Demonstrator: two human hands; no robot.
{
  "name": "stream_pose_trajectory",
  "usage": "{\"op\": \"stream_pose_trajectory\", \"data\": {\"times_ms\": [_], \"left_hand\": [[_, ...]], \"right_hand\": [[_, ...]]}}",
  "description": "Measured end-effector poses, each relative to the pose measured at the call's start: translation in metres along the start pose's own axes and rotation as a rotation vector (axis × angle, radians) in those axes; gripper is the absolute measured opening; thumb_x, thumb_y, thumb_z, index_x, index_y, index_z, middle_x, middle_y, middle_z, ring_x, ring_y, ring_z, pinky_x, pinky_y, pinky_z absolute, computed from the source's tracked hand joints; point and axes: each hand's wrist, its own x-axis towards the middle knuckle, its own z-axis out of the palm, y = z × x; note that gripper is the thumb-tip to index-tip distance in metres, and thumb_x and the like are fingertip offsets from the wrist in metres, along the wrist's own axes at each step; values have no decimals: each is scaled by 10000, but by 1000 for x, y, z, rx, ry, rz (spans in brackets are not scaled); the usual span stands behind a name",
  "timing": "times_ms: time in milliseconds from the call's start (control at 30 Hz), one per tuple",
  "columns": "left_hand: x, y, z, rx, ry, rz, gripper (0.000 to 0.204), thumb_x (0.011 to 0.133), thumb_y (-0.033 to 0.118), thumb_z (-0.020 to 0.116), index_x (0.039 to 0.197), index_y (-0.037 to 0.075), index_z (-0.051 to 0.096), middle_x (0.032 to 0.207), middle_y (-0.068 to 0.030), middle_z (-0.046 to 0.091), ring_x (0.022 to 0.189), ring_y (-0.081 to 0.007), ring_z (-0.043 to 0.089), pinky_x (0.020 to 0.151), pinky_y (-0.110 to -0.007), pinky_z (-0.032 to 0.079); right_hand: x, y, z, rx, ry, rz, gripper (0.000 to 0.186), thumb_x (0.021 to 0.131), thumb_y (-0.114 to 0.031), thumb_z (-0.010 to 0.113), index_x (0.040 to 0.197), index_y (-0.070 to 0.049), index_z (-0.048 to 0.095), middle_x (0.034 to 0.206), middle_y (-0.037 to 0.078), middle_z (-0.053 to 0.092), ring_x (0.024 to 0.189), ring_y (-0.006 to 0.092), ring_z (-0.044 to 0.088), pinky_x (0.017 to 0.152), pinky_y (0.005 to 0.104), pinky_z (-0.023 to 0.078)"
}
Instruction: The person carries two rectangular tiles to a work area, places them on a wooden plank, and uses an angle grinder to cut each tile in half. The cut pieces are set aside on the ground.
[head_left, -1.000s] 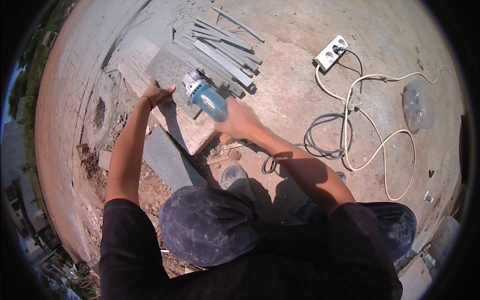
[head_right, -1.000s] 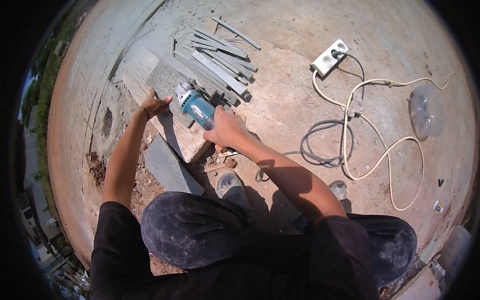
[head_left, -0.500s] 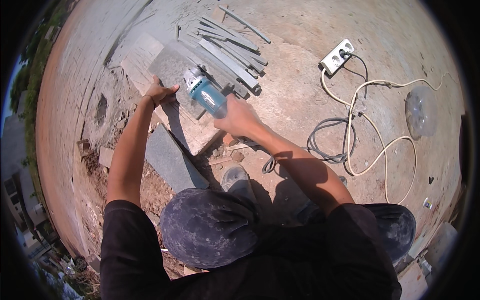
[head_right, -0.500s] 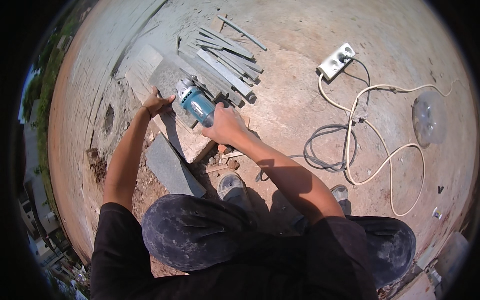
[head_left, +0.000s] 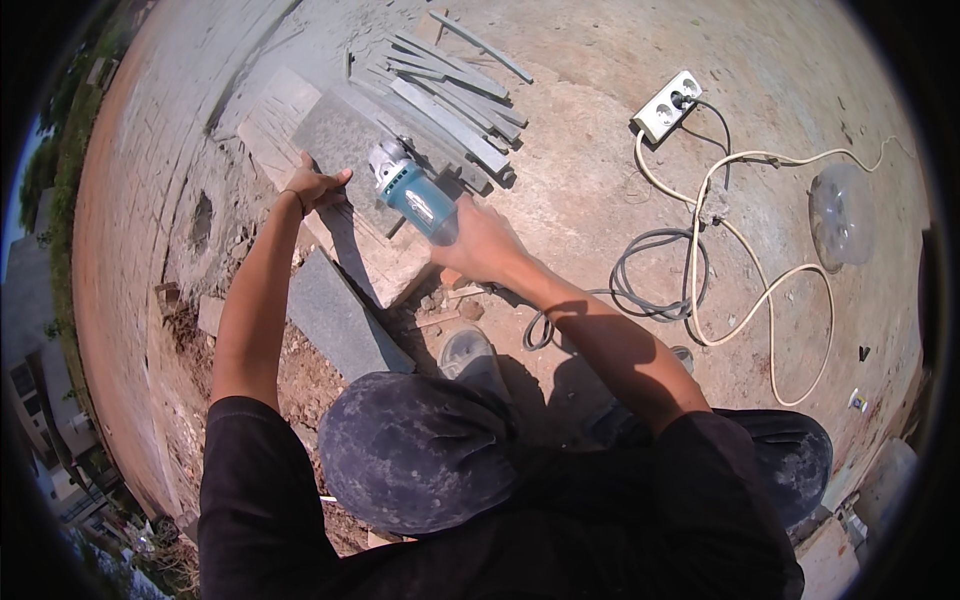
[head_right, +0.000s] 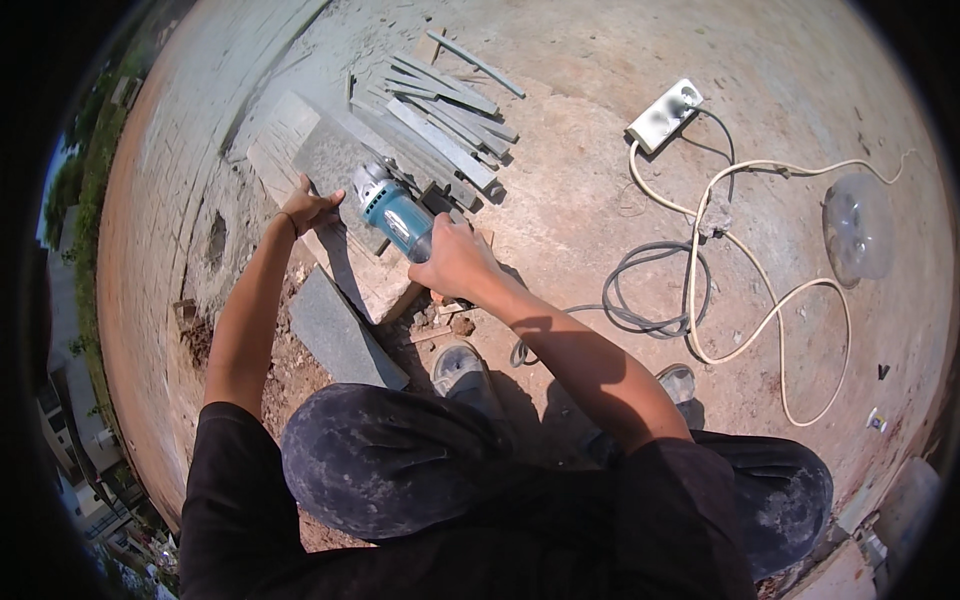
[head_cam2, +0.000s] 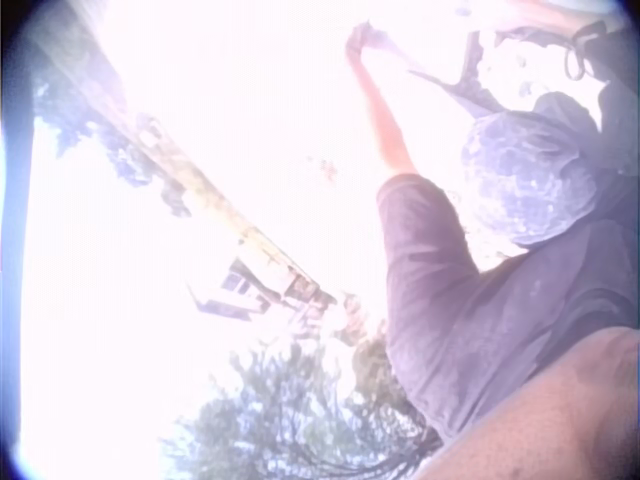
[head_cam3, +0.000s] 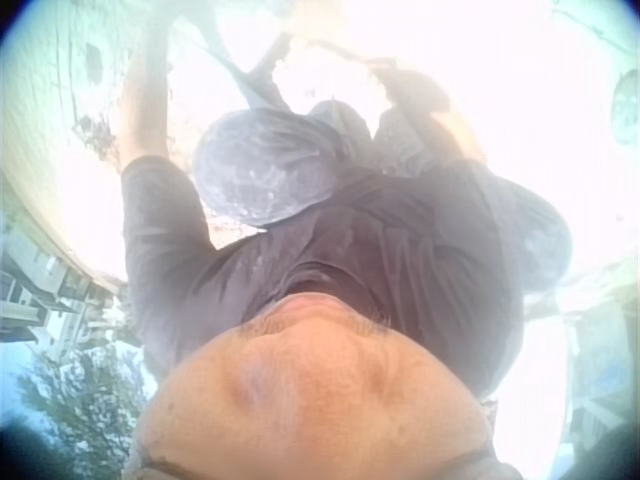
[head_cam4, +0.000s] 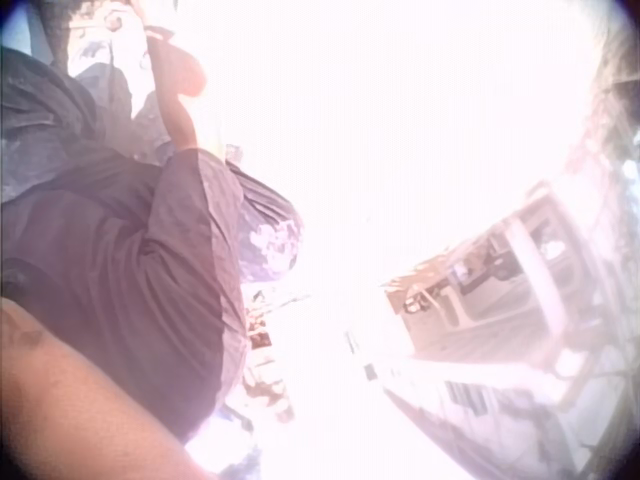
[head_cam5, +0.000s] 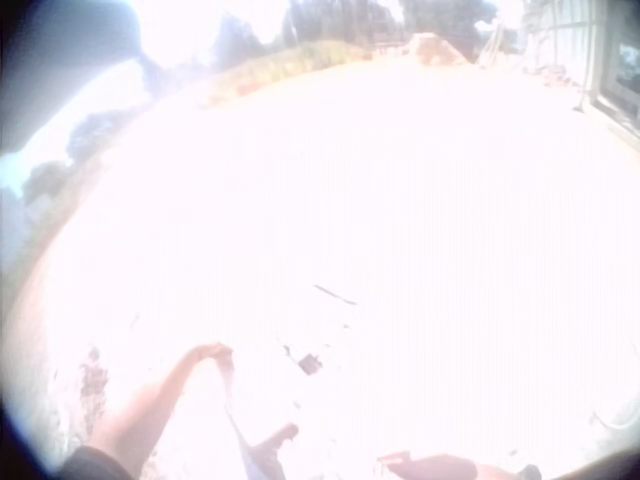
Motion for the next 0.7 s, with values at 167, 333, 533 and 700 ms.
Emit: {"op": "stream_pose_trajectory", "data": {"times_ms": [167, 333, 533, 700], "left_hand": [[-2, -1, -5, 13, 15, -4, 1308, 741, 115, 865, 1532, 119, -177, 1503, -264, 310, 917, -263, 668, 663, -336, 620], [-6, 7, 1, -10, -46, -41, 1321, 738, 92, 857, 1516, 117, -210, 1542, -256, 209, 1071, -298, 624, 685, -346, 640], [-6, 4, 0, -3, -5, -16, 1305, 737, 105, 863, 1531, 118, -173, 1520, -263, 265, 1002, -285, 646, 666, -344, 631], [-5, 6, 2, 1, -16, -20, 1305, 739, 109, 862, 1529, 115, -176, 1532, -262, 242, 1031, -292, 640, 678, -341, 632]], "right_hand": [[-6, 3, 2, 1, 11, -20, 646, 699, -287, 726, 1115, 141, 477, 994, 333, 649, 945, 458, 658, 853, 476, 533], [-12, 11, 4, -3, 37, 12, 631, 692, -267, 720, 1135, 121, 495, 975, 302, 658, 933, 440, 660, 817, 462, 532], [-18, 12, 2, -13, -1, 22, 656, 720, -306, 722, 1156, 114, 471, 1016, 320, 654, 963, 440, 662, 861, 468, 532], [-21, 13, 1, -2, 12, 43, 592, 703, -250, 734, 1111, 116, 508, 991, 300, 658, 938, 431, 664, 830, 461, 530]]}}
